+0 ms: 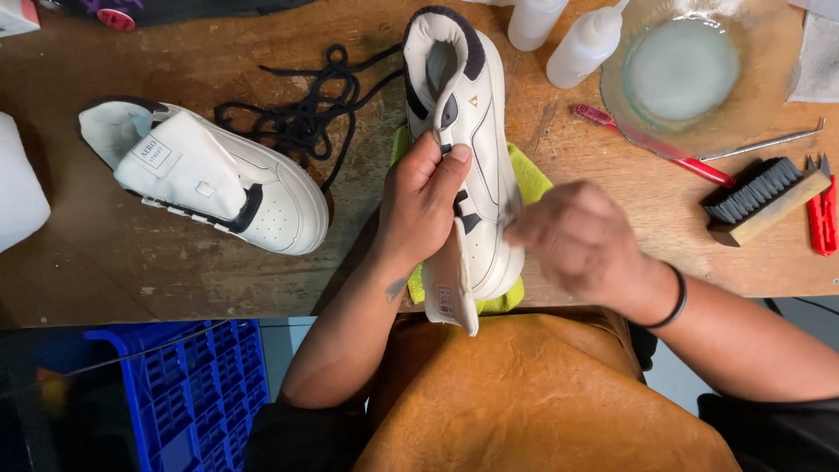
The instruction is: The person cleans a white sneaker by hand using a small white cloth and a yellow towel. They wipe the interior lining, tongue, and exterior panels of the shoe, rotating it to access different areas. The person also wipes the black laces and the sole of the shoe.
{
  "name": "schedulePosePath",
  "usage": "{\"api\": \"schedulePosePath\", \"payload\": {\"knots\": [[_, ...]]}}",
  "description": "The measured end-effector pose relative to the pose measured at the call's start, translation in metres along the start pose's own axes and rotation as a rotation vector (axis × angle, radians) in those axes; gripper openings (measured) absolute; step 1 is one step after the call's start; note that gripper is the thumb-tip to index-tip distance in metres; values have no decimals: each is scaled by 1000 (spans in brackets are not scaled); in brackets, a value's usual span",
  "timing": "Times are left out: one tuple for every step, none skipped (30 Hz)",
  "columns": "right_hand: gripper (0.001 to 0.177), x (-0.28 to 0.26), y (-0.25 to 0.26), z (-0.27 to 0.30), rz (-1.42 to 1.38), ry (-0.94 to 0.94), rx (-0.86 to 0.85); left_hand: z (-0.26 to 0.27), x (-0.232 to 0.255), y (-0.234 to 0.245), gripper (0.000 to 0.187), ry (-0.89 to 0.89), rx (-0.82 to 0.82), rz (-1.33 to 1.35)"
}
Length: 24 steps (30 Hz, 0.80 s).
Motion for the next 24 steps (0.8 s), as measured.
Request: {"api": "schedulePosePath", "payload": {"knots": [[19, -15, -2, 2, -68, 29, -3, 1, -1, 2, 26, 7, 3, -4], [24, -31, -4, 4, -136, 58, -6, 1, -2, 3, 25, 15, 5, -6], [24, -30, -1, -3, -135, 56, -1, 0, -11, 1, 25, 14, 1, -11], [26, -28, 2, -11, -153, 44, 6, -2, -20, 0, 25, 20, 10, -10], [28, -28, 4, -18, -171, 32, 13, -2, -29, 0, 25, 27, 19, -8], [28, -11, 4, -17, -173, 37, 16, -1, -24, 1, 25, 24, 23, -12], [20, 7, 5, -17, -113, -37, 14, 1, -19, 2, 24, 21, 20, -20], [13, 27, 8, -16, -45, -112, 15, 0, -14, 0, 24, 12, 11, -26], [13, 27, 10, -17, -39, -109, 19, 0, -21, 1, 24, 4, 9, -27], [13, 27, 12, -16, -8, -142, 35, 0, -29, 2, 25, 11, 20, -27], [12, 27, 14, -16, 23, -175, 52, -1, -37, 3, 25, 18, 32, -26], [12, 20, 10, -13, 23, -177, 55, 0, -39, 2, 25, 18, 30, -29], [16, 13, 5, -11, -116, -131, 46, 1, -42, 2, 24, 30, 34, -17], [20, 6, 1, -9, -252, -82, 39, 1, -44, 1, 23, 40, 38, -4], [20, 6, 1, -11, -249, -82, 42, 0, -44, 1, 23, 37, 35, -6], [18, 6, 1, -13, -193, -61, 14, 0, -44, 1, 22, 43, 39, -1], [18, 5, 1, -15, -137, -42, -14, -1, -44, 0, 22, 48, 43, 4], [18, 7, 1, -13, -138, -46, -15, 0, -43, -1, 22, 53, 40, 4], [19, 8, 1, -11, -133, -30, -27, 1, -41, -1, 22, 54, 36, -2], [20, 11, 1, -10, -126, -8, -36, 0, -38, -1, 23, 50, 33, -10], [20, 5, 5, -17, -125, -7, -34, 1, -40, 0, 23, 49, 33, -12], [18, 0, 8, -24, -150, 21, -49, 1, -41, 0, 23, 52, 37, -2], [18, -6, 11, -31, -175, 48, -65, 1, -43, 1, 22, 55, 42, 9], [18, 3, 11, -30, -174, 47, -66, 0, -37, 1, 22, 55, 41, 10]]}}
Point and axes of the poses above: each hand's wrist, its own z-axis away from the middle knuckle, its own y-axis out of the back of the hand, x = y × z, the point moved 2 cm from there along -z, towards the middle knuckle, and after that the axes turned 2 degrees about -x, right-handed, at the moved point
